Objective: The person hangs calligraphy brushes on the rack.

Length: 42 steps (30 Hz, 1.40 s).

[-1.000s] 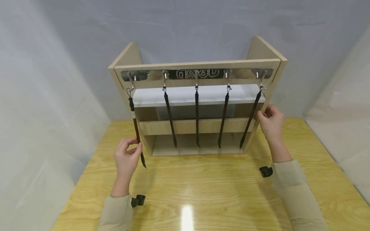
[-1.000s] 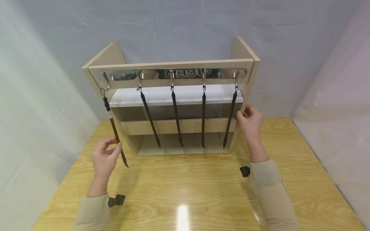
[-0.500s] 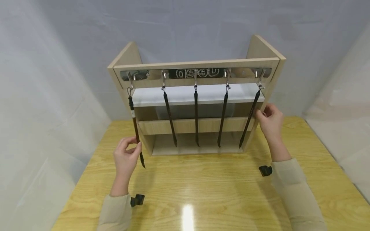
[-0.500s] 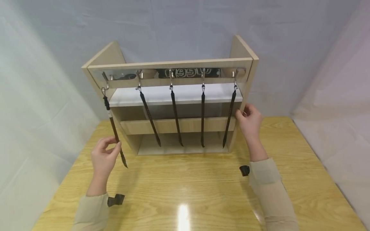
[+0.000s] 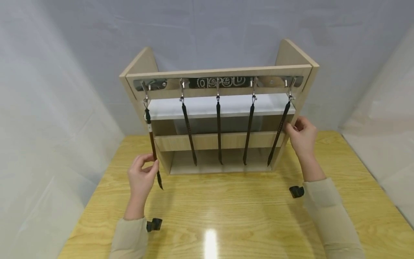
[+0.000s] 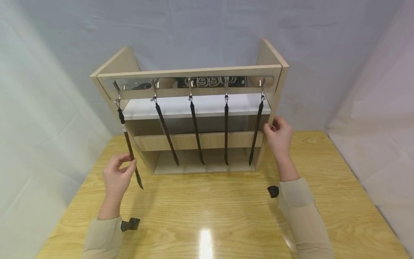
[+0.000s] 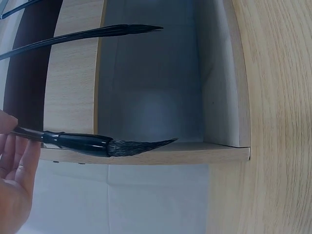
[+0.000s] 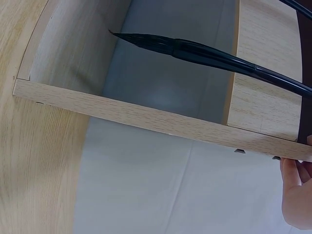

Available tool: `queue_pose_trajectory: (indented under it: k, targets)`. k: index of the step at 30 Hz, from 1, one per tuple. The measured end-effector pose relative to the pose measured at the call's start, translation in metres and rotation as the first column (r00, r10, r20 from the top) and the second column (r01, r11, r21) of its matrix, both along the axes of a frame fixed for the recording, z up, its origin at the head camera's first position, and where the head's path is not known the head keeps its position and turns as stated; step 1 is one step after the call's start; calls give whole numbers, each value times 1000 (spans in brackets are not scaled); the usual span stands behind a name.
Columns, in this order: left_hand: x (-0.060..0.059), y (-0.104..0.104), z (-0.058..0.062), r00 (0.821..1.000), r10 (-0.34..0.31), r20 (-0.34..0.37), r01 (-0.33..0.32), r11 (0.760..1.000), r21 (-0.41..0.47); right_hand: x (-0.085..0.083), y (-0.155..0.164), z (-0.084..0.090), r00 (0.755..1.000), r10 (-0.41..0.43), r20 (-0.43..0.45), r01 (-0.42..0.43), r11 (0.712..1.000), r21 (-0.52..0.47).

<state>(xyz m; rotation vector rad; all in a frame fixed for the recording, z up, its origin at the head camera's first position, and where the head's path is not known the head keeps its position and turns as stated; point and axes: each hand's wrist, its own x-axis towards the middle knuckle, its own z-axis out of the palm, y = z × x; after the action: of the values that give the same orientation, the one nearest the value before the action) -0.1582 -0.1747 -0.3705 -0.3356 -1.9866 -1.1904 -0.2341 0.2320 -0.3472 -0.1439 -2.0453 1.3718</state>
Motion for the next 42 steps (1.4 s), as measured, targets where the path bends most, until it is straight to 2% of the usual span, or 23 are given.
queue_pose_trajectory:
  k: [11, 15, 20, 26, 33, 42]
  targets:
    - [-4, 4, -4, 1000, -7, 22, 7, 1000, 29, 0, 0, 0, 1000, 3, -21, -3, 1000, -14]
    - [-8, 6, -5, 999, -26, 39, 23, 998, 64, 2, 0, 0, 1000, 5, 2, -4, 1000, -17]
    - [-14, 7, -8, 997, -29, 73, 21, 994, 108, 4, 1, 1, 999, 5, 37, -4, 1000, -9]
    - [-20, 8, -11, 995, -39, 93, 26, 991, 135, 5, 1, -1, 999, 22, 37, -21, 999, -26]
    - [-28, 10, -13, 990, -49, 133, 28, 987, 157, 4, 0, -1, 1000, -3, 22, 3, 1000, 8]
    - [-43, 12, -13, 987, -85, 134, 58, 980, 193, 3, 0, 2, 1000, 10, 25, -10, 1000, -7]
